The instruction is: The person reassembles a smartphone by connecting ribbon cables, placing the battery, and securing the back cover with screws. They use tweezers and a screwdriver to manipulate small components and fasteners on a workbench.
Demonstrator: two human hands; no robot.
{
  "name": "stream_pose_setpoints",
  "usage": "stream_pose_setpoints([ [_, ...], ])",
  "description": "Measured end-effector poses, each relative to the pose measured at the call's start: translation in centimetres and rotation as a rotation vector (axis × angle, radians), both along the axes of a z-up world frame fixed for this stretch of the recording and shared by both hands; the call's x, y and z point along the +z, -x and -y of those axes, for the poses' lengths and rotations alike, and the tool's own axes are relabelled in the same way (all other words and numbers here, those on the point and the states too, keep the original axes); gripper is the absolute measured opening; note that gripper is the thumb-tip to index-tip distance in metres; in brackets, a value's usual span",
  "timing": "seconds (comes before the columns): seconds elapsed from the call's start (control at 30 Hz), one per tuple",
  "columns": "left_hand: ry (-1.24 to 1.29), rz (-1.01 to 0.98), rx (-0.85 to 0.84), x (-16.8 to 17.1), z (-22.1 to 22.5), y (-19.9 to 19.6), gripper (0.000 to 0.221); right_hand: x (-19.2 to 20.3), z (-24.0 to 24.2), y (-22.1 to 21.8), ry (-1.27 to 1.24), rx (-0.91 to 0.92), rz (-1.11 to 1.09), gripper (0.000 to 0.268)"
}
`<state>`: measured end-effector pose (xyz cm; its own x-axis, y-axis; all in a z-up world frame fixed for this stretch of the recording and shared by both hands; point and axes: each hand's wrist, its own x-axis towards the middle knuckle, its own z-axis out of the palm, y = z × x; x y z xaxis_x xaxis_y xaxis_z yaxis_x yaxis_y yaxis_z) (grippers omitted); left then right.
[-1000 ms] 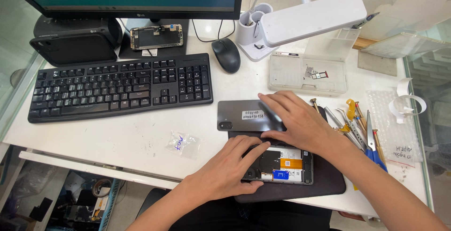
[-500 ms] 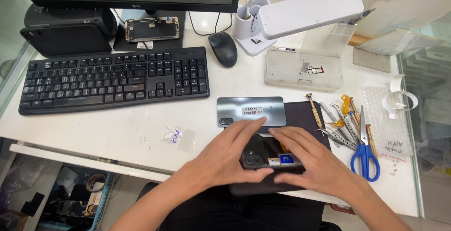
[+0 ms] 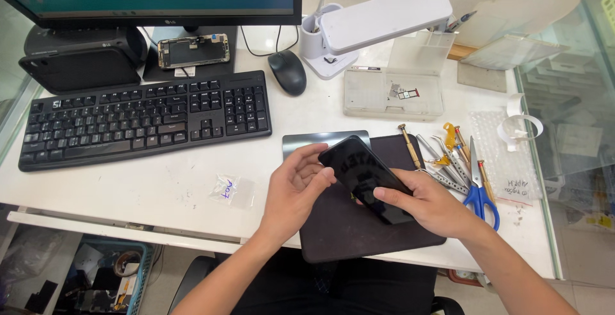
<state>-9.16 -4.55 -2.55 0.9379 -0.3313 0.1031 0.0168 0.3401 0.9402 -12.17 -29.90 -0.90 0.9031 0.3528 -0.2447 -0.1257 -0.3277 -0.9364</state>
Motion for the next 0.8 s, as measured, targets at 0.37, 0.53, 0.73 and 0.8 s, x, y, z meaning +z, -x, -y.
stream_pose_setpoints([
  [0.37, 0.187, -0.134, -0.102, -1.4, 2.5, 4.7, 0.091, 3.3, -5.0, 3.8, 0.339, -0.004, 0.470, 0.045],
  [0.53, 0.256, -0.127, -0.066, -0.7, 3.0, 5.7, 0.095, 4.0, -6.4, 5.3, 0.498, 0.020, 0.560, 0.064],
  [0.73, 0.290, -0.071, -0.028, -0.8, 2.9, 6.5, 0.091, 4.6, -5.7, 6.6, 0.441, -0.038, 0.546, 0.070],
  [0.8, 0.359, -0.079, -0.027, -0.9, 2.6, 6.5, 0.089, 4.7, -5.1, 7.2, 0.350, -0.059, 0.444, 0.070],
])
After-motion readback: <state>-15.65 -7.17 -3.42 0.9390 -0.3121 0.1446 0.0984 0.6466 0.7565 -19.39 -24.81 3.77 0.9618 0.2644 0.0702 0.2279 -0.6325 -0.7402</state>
